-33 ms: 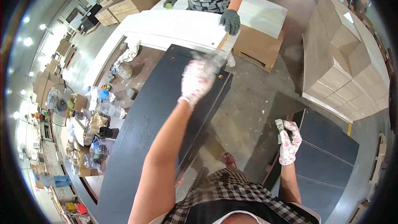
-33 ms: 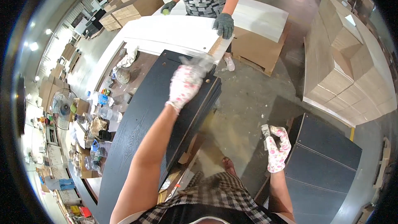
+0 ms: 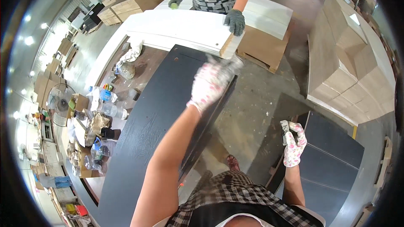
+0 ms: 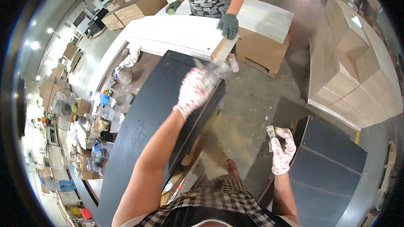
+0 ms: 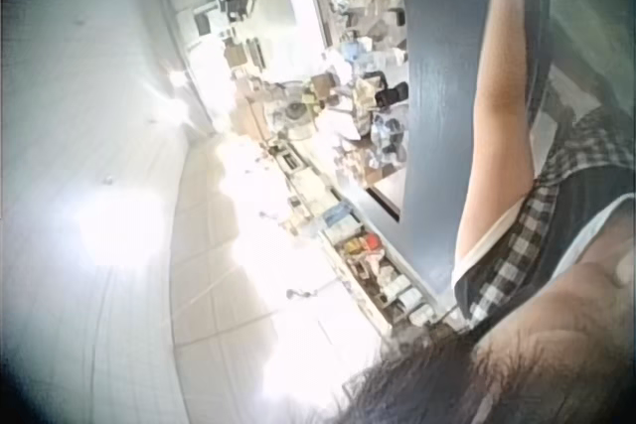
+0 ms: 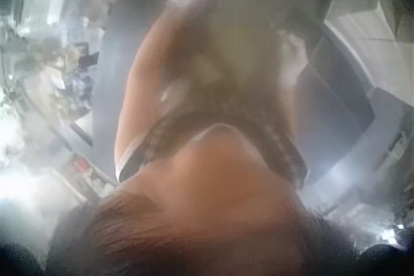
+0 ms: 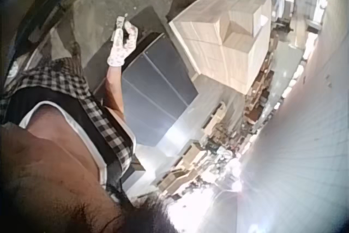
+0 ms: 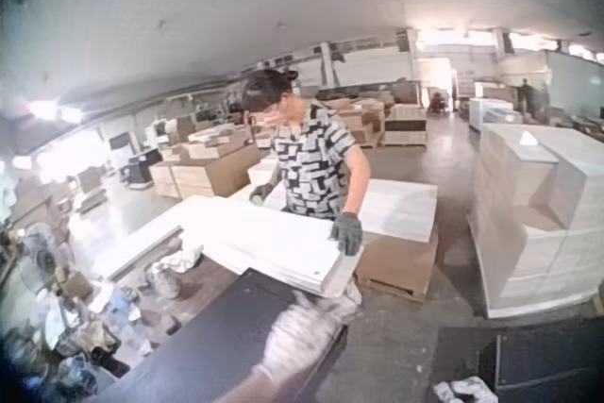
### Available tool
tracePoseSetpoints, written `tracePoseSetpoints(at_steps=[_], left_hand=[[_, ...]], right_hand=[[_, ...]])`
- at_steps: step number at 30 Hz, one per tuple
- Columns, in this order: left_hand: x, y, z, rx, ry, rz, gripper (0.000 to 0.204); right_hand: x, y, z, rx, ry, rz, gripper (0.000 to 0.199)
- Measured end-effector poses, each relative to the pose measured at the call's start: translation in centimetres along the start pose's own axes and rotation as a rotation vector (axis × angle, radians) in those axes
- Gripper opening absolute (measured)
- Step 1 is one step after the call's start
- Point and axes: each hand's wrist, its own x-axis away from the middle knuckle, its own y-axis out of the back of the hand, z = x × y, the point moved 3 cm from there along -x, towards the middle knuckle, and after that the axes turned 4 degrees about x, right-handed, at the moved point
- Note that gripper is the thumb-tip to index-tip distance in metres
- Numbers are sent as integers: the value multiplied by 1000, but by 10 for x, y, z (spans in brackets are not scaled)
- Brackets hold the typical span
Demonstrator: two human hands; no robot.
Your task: The person sands the edges of black wooden panels using a sanding block and wipes the surfaces with a cloth.
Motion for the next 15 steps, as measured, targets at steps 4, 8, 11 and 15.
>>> tracePoseSetpoints(at_steps=[4, 8, 11, 15], left_hand=[[82, -2, -26, 129, -71, 156, 55], [169, 67, -54, 247, 82, 254, 73], [257, 110, -76, 172, 264, 242, 75], [346, 163, -111, 78, 561, 313, 81]], right_hand=[[-10, -18, -2, -89, 9, 42, 23], [-27, -64, -8, -148, 16, 186, 28], [-36, -129, 5, -90, -238, 381, 49], [-23, -235, 28, -88, -161, 815, 53]])
